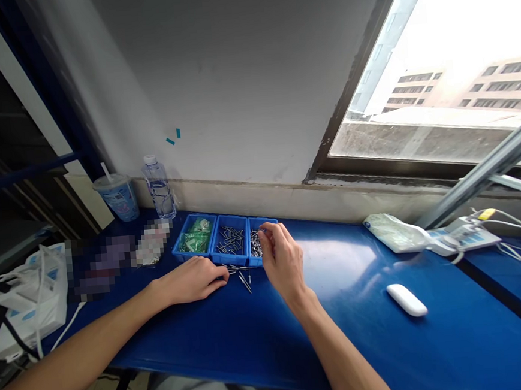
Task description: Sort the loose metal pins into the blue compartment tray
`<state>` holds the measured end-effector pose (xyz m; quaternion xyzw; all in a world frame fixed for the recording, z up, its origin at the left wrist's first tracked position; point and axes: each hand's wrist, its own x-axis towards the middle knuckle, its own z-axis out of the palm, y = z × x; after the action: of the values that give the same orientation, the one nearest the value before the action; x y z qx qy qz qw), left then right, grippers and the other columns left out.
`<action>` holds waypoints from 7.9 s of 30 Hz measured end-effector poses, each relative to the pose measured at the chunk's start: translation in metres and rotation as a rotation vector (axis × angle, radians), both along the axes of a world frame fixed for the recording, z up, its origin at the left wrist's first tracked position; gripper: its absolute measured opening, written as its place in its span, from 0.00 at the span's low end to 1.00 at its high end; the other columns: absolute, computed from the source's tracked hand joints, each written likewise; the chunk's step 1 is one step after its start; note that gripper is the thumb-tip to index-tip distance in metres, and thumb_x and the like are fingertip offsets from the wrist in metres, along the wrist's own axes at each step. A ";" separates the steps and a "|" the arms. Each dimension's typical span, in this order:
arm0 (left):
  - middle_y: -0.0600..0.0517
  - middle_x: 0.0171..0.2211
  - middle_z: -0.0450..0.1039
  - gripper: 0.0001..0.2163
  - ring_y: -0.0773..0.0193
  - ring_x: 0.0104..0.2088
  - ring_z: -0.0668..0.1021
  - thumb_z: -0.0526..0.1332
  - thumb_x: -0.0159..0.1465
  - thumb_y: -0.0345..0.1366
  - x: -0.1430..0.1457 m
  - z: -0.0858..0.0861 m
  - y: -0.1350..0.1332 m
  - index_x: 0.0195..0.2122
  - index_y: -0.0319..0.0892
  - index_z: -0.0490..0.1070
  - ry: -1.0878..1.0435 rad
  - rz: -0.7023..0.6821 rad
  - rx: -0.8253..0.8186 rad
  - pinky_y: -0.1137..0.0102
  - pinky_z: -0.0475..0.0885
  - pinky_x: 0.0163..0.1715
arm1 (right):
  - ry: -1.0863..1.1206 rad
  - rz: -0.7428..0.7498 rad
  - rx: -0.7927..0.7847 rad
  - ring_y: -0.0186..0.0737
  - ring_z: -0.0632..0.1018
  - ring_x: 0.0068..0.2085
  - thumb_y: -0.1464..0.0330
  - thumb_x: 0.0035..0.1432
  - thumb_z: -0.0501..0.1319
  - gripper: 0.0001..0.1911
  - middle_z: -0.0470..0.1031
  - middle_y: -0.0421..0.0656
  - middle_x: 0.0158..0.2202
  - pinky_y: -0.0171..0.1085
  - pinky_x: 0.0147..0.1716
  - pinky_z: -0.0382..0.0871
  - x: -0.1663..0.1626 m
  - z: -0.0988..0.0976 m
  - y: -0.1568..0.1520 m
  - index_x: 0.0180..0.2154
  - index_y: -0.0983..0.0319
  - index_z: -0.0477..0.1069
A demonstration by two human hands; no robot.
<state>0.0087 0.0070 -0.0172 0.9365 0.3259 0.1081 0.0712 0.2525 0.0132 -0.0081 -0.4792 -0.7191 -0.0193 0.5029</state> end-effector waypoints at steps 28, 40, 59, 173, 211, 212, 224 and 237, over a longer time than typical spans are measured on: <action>0.51 0.29 0.80 0.05 0.56 0.31 0.84 0.61 0.71 0.33 0.008 0.021 -0.012 0.41 0.43 0.77 0.192 0.067 -0.103 0.70 0.71 0.32 | -0.064 0.100 -0.035 0.36 0.74 0.30 0.63 0.76 0.54 0.09 0.74 0.41 0.35 0.36 0.28 0.65 -0.004 -0.002 -0.002 0.46 0.59 0.71; 0.51 0.25 0.77 0.06 0.53 0.27 0.83 0.56 0.75 0.35 0.010 0.008 -0.011 0.43 0.41 0.71 0.172 0.061 0.083 0.69 0.66 0.26 | -0.305 0.399 -0.020 0.35 0.74 0.28 0.67 0.76 0.55 0.09 0.75 0.41 0.31 0.35 0.28 0.62 -0.012 -0.002 -0.012 0.41 0.60 0.71; 0.54 0.26 0.78 0.09 0.54 0.29 0.84 0.54 0.77 0.38 0.009 0.006 -0.005 0.50 0.42 0.71 -0.042 0.230 0.075 0.71 0.66 0.27 | -0.448 0.423 -0.118 0.36 0.77 0.31 0.68 0.77 0.52 0.12 0.77 0.42 0.35 0.36 0.30 0.62 -0.015 -0.006 -0.013 0.43 0.59 0.73; 0.51 0.34 0.78 0.04 0.60 0.37 0.78 0.63 0.73 0.34 0.010 -0.001 -0.002 0.41 0.43 0.76 -0.630 0.080 0.311 0.63 0.73 0.42 | -0.179 0.450 0.090 0.43 0.72 0.38 0.73 0.75 0.55 0.05 0.75 0.44 0.38 0.44 0.41 0.70 -0.028 -0.016 -0.011 0.45 0.58 0.66; 0.52 0.31 0.78 0.07 0.62 0.34 0.78 0.59 0.73 0.33 0.009 0.002 -0.004 0.38 0.43 0.75 -0.624 0.101 0.287 0.64 0.70 0.39 | -0.224 0.405 0.041 0.44 0.75 0.38 0.69 0.77 0.54 0.06 0.77 0.44 0.37 0.45 0.41 0.68 -0.027 -0.015 -0.013 0.43 0.57 0.68; 0.52 0.31 0.78 0.06 0.62 0.34 0.78 0.59 0.72 0.33 0.009 0.002 -0.003 0.38 0.43 0.75 -0.625 0.096 0.292 0.64 0.70 0.39 | -0.223 0.406 0.043 0.44 0.75 0.38 0.70 0.77 0.54 0.07 0.77 0.44 0.37 0.45 0.41 0.68 -0.027 -0.015 -0.013 0.43 0.57 0.68; 0.52 0.31 0.78 0.06 0.62 0.34 0.78 0.60 0.72 0.33 0.008 0.001 -0.002 0.38 0.42 0.75 -0.619 0.090 0.280 0.64 0.71 0.39 | -0.250 0.388 0.020 0.45 0.75 0.39 0.69 0.75 0.56 0.03 0.78 0.44 0.38 0.45 0.41 0.67 -0.027 -0.016 -0.014 0.46 0.58 0.69; 0.53 0.31 0.78 0.04 0.62 0.34 0.78 0.61 0.71 0.31 0.008 0.001 -0.002 0.38 0.42 0.74 -0.628 0.072 0.292 0.65 0.69 0.39 | -0.250 0.399 0.017 0.45 0.74 0.39 0.70 0.76 0.54 0.07 0.78 0.44 0.38 0.45 0.42 0.66 -0.027 -0.013 -0.013 0.42 0.57 0.68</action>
<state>0.0170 0.0050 -0.0163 0.8457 0.3020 0.4390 0.0296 0.2257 -0.0001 -0.0208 -0.3173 -0.8560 0.0151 0.4080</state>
